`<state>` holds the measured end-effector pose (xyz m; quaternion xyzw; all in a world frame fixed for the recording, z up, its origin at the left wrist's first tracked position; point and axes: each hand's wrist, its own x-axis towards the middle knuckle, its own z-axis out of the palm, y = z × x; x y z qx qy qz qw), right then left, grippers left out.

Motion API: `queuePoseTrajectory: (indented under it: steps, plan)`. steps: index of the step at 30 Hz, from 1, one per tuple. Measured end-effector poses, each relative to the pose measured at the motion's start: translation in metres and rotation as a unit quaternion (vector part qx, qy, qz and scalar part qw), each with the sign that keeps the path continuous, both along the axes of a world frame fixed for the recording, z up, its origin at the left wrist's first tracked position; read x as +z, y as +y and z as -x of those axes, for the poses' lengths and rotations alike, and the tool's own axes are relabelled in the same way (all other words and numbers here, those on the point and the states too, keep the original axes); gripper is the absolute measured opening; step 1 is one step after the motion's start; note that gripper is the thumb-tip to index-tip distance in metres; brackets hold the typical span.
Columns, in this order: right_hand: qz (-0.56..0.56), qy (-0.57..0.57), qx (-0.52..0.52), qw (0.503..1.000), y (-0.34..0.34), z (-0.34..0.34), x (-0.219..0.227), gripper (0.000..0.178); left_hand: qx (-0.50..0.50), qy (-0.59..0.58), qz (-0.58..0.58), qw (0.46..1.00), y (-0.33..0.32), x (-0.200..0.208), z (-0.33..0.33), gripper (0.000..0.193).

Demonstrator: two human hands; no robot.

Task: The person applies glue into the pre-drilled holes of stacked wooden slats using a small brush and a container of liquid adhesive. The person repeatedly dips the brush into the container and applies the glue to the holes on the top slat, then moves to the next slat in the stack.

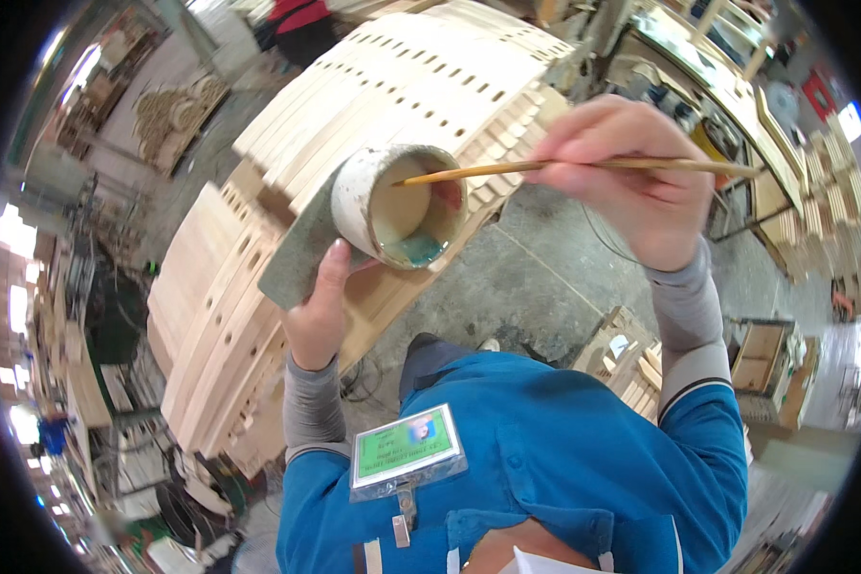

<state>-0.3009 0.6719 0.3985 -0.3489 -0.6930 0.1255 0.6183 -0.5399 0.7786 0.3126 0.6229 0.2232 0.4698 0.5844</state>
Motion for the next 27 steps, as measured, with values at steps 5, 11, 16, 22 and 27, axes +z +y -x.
queuePoseTrajectory:
  steps: [5,11,16,22,27]
  plan:
    - [0.104,-0.134,-0.036,0.985,0.023,-0.056,-0.007,0.007,-0.017,-0.003,-0.058,0.998,0.024,-0.011,-0.067,0.031]
    - [0.128,0.007,-0.047,0.991,0.056,-0.114,-0.011,0.007,0.020,-0.039,-0.074,0.996,0.072,-0.024,-0.133,0.029]
    - [0.062,0.031,-0.032,0.997,0.091,-0.158,0.005,0.007,-0.004,-0.097,-0.080,0.992,0.108,-0.010,-0.172,0.030]
    - [0.052,0.111,0.049,0.991,0.156,-0.184,-0.016,0.008,0.122,-0.069,-0.102,0.985,0.144,0.003,-0.192,0.030]
    - [0.067,0.189,0.101,0.974,0.200,-0.191,-0.025,0.007,0.220,-0.051,-0.102,0.969,0.156,0.007,-0.195,0.025]
